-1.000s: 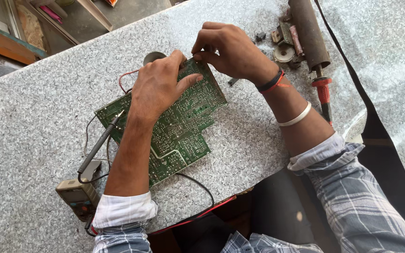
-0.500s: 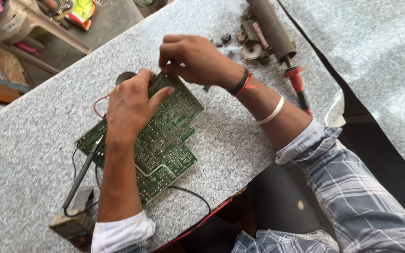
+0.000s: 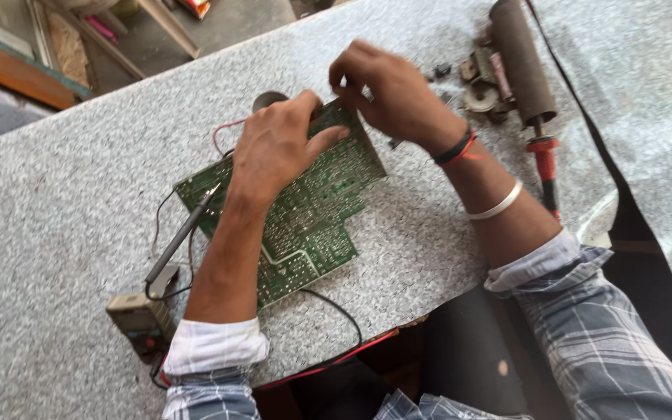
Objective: The person uses a soldering iron and a multimeter to work on a green circuit board. They repeatedly heat and remove small components, then place them on the table, while occasionally checking connections with the multimeter probes.
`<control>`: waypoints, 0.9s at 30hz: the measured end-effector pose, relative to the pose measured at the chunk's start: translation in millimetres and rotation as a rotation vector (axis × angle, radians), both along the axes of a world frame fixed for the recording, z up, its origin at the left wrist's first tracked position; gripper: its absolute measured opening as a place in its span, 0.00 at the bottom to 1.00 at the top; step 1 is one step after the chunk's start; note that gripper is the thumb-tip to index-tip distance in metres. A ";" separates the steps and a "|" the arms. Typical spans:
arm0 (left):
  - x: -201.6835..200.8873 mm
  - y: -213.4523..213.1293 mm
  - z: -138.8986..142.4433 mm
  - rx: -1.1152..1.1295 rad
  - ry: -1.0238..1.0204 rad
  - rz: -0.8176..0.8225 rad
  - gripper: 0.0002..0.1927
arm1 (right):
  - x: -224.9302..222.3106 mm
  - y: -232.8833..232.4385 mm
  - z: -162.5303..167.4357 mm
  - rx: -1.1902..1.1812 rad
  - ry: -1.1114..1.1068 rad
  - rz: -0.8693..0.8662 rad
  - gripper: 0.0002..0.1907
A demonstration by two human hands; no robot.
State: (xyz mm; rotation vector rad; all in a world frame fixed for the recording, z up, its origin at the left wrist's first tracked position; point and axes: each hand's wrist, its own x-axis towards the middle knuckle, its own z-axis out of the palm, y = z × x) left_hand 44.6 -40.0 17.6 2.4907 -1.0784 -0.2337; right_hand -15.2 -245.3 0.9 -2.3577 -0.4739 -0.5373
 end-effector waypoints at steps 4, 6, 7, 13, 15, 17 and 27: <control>-1.0 -2.8 -2.8 -0.004 0.012 0.005 0.24 | -0.9 -5.6 5.0 0.023 -0.036 0.015 0.06; -1.4 -1.4 -3.2 -0.071 -0.070 -0.021 0.24 | -1.7 -8.3 6.4 0.013 -0.030 0.042 0.06; -1.8 -0.6 -3.5 -0.103 -0.109 -0.033 0.23 | -1.8 -9.3 6.6 0.012 -0.021 0.058 0.06; -0.5 -0.2 -7.7 -0.123 -0.091 -0.050 0.23 | -1.8 -18.3 3.4 0.079 0.037 0.054 0.05; 0.0 -0.1 -10.6 -0.183 -0.226 -0.074 0.24 | -2.3 -21.6 2.1 0.065 0.030 0.069 0.05; 1.2 -0.9 -13.9 -0.181 -0.258 -0.079 0.25 | -3.3 -25.0 1.7 0.037 0.035 0.069 0.04; 4.8 -4.1 -29.7 -0.173 -0.255 -0.089 0.26 | -9.7 -27.2 -2.0 0.018 -0.037 0.091 0.06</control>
